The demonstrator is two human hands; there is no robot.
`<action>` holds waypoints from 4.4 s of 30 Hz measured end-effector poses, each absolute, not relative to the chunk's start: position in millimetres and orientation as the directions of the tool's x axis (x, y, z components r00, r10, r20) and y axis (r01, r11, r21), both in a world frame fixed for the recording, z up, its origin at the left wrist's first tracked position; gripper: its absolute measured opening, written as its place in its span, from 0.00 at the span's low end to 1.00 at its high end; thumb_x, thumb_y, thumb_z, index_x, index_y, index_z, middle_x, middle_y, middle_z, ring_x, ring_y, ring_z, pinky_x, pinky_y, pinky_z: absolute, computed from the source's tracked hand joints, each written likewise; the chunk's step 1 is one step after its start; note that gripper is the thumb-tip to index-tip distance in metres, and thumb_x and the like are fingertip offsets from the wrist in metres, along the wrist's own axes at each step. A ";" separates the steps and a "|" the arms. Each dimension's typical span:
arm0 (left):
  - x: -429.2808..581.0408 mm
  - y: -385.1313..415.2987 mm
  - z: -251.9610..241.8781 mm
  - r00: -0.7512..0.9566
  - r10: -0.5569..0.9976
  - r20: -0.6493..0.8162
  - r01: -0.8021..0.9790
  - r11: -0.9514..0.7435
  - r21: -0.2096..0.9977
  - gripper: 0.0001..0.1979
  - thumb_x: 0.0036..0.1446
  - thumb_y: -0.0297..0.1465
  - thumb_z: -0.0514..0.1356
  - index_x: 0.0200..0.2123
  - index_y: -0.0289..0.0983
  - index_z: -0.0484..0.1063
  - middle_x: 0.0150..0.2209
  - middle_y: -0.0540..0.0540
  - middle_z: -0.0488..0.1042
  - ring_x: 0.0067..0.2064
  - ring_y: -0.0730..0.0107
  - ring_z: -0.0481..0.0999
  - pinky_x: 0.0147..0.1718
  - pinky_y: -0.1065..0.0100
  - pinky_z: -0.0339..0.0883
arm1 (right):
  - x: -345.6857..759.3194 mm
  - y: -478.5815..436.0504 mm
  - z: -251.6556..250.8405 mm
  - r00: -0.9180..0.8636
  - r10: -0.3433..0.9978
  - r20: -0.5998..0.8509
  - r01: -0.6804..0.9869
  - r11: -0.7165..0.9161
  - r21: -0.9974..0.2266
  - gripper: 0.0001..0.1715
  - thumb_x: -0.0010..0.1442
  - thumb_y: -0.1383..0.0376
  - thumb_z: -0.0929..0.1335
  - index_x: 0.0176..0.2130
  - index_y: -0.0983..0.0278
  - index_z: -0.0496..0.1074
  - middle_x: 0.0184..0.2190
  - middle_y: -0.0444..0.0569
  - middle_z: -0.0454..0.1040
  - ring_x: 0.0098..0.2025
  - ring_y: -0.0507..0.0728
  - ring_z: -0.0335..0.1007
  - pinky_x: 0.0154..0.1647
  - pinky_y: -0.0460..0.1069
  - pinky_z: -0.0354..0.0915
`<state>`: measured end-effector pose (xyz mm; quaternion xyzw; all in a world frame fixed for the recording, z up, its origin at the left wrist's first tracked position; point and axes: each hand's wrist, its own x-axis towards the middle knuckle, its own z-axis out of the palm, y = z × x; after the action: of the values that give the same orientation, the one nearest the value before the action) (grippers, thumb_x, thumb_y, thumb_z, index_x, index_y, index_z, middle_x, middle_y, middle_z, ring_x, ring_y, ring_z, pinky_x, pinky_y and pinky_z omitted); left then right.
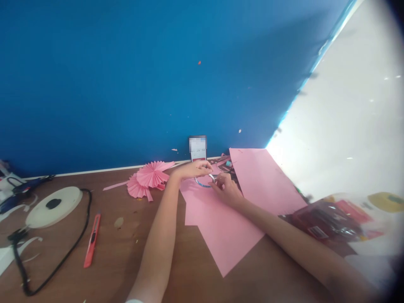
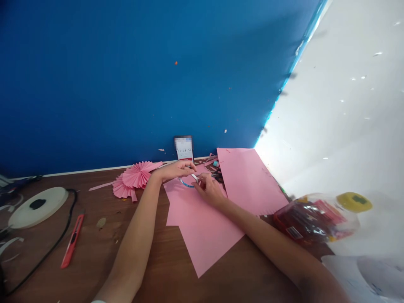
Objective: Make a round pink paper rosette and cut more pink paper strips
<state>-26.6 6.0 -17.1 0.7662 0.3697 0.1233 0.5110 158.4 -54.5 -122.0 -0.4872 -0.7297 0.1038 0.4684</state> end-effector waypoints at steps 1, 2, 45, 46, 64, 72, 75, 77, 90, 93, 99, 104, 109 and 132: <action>-26.4 5.8 -16.7 0.693 0.701 -0.166 0.422 -0.208 0.882 0.20 0.54 0.45 0.57 0.44 0.38 0.69 0.35 0.48 0.70 0.34 0.72 0.68 0.31 0.72 0.59 | 158.9 -54.1 -122.5 -0.088 0.806 0.585 0.611 0.508 -0.607 0.16 0.58 0.56 0.67 0.41 0.62 0.60 0.25 0.42 0.73 0.22 0.51 0.69 0.24 0.45 0.59; -25.9 5.5 -15.7 0.690 0.711 -0.135 0.403 -0.222 0.888 0.19 0.55 0.44 0.57 0.44 0.38 0.68 0.37 0.47 0.71 0.37 0.71 0.69 0.33 0.71 0.61 | 159.4 -53.8 -123.0 -0.093 0.802 0.589 0.611 0.513 -0.602 0.16 0.58 0.56 0.67 0.41 0.62 0.61 0.28 0.44 0.74 0.22 0.51 0.69 0.24 0.46 0.60; -19.8 2.3 -7.9 0.713 0.701 -0.024 0.498 -0.482 0.720 0.06 0.51 0.30 0.58 0.33 0.36 0.72 0.35 0.49 0.75 0.36 0.72 0.72 0.35 0.71 0.61 | 161.8 -45.2 -135.4 -0.197 0.724 0.661 0.729 0.559 -0.395 0.13 0.60 0.55 0.65 0.36 0.62 0.66 0.21 0.42 0.71 0.23 0.52 0.66 0.27 0.45 0.57; -20.6 2.1 -7.6 0.710 0.704 -0.032 0.504 -0.476 0.721 0.06 0.51 0.31 0.58 0.33 0.36 0.72 0.35 0.49 0.75 0.36 0.72 0.72 0.34 0.72 0.61 | 161.6 -45.0 -134.8 -0.205 0.703 0.681 0.726 0.576 -0.376 0.12 0.61 0.56 0.65 0.37 0.62 0.67 0.21 0.42 0.71 0.23 0.51 0.66 0.27 0.45 0.58; -56.3 6.8 1.5 0.583 0.784 -0.214 0.688 -0.337 0.643 0.11 0.48 0.35 0.57 0.32 0.36 0.76 0.32 0.49 0.76 0.34 0.70 0.72 0.29 0.72 0.58 | 173.2 -50.8 -107.2 -0.482 0.498 0.721 0.691 0.722 -0.037 0.15 0.66 0.69 0.60 0.47 0.61 0.71 0.32 0.48 0.73 0.31 0.52 0.66 0.35 0.47 0.58; -65.6 4.4 4.7 0.567 0.756 -0.328 0.721 -0.263 0.641 0.12 0.47 0.36 0.58 0.34 0.36 0.76 0.35 0.48 0.75 0.36 0.70 0.71 0.29 0.74 0.59 | 169.5 -46.0 -82.7 -0.457 0.616 0.642 0.674 0.711 -0.201 0.21 0.64 0.73 0.57 0.46 0.61 0.73 0.33 0.51 0.70 0.36 0.54 0.66 0.34 0.47 0.58; -66.6 1.1 5.4 0.516 0.736 -0.438 0.775 -0.184 0.604 0.13 0.46 0.37 0.58 0.34 0.36 0.75 0.32 0.47 0.73 0.29 0.73 0.68 0.23 0.74 0.56 | 164.6 -47.9 -72.0 -0.410 0.716 0.566 0.619 0.674 -0.404 0.18 0.62 0.72 0.59 0.42 0.62 0.75 0.33 0.50 0.71 0.35 0.54 0.66 0.33 0.46 0.59; -67.5 0.3 4.6 0.474 0.736 -0.484 0.804 -0.138 0.578 0.13 0.46 0.37 0.58 0.34 0.37 0.74 0.32 0.47 0.73 0.29 0.74 0.67 0.21 0.75 0.55 | 164.2 -47.8 -65.7 -0.419 0.753 0.507 0.591 0.650 -0.478 0.15 0.61 0.72 0.61 0.40 0.62 0.76 0.32 0.49 0.73 0.34 0.54 0.67 0.34 0.47 0.60; -65.7 23.8 -35.0 0.428 0.680 -0.595 0.822 -0.019 0.570 0.11 0.40 0.35 0.63 0.29 0.36 0.74 0.28 0.48 0.73 0.24 0.75 0.69 0.18 0.77 0.59 | 185.9 -41.9 -43.0 -0.502 0.843 0.195 0.660 0.519 -0.543 0.13 0.56 0.68 0.65 0.36 0.59 0.78 0.35 0.45 0.79 0.30 0.53 0.70 0.31 0.46 0.63; -64.9 23.6 -36.8 0.395 0.689 -0.607 0.805 0.059 0.591 0.11 0.38 0.32 0.63 0.29 0.35 0.73 0.29 0.46 0.75 0.30 0.70 0.75 0.24 0.74 0.67 | 187.8 -41.8 -38.3 -0.482 0.857 0.180 0.675 0.495 -0.547 0.11 0.55 0.67 0.65 0.34 0.60 0.78 0.32 0.46 0.79 0.30 0.52 0.70 0.29 0.46 0.63; -64.7 20.8 -34.0 0.365 0.685 -0.631 0.796 0.122 0.593 0.11 0.38 0.28 0.62 0.30 0.33 0.73 0.28 0.46 0.74 0.32 0.68 0.75 0.27 0.73 0.70 | 188.9 -43.6 -29.4 -0.462 0.870 0.173 0.694 0.476 -0.540 0.11 0.56 0.66 0.65 0.34 0.60 0.78 0.32 0.44 0.78 0.29 0.52 0.70 0.30 0.45 0.63; -73.6 21.6 -32.8 0.351 0.680 -0.644 0.786 0.160 0.597 0.10 0.38 0.28 0.63 0.29 0.33 0.73 0.27 0.46 0.74 0.31 0.70 0.75 0.27 0.75 0.69 | 191.5 -44.3 -22.1 -0.473 0.866 0.164 0.681 0.478 -0.555 0.11 0.57 0.66 0.65 0.33 0.59 0.78 0.31 0.43 0.78 0.30 0.51 0.70 0.31 0.45 0.62; -80.8 21.2 -30.0 0.336 0.712 -0.616 0.764 0.178 0.621 0.11 0.38 0.28 0.63 0.30 0.33 0.74 0.29 0.45 0.74 0.32 0.72 0.74 0.27 0.76 0.69 | 194.1 -45.5 -17.8 -0.479 0.864 0.156 0.709 0.486 -0.511 0.11 0.57 0.65 0.65 0.34 0.59 0.79 0.29 0.44 0.77 0.29 0.52 0.69 0.29 0.45 0.60; -77.5 21.0 -27.9 0.327 0.713 -0.620 0.814 0.121 0.569 0.12 0.35 0.28 0.65 0.29 0.34 0.75 0.31 0.44 0.76 0.33 0.70 0.75 0.27 0.76 0.70 | 206.2 -58.3 -15.0 -0.487 0.869 0.092 0.829 0.493 -0.266 0.14 0.53 0.71 0.67 0.32 0.54 0.80 0.32 0.44 0.79 0.31 0.56 0.72 0.26 0.47 0.58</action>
<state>-77.5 21.0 -27.9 0.6609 0.5775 -0.0528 0.4764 206.2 -58.3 -15.0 -0.4950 -0.8572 0.0931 0.1074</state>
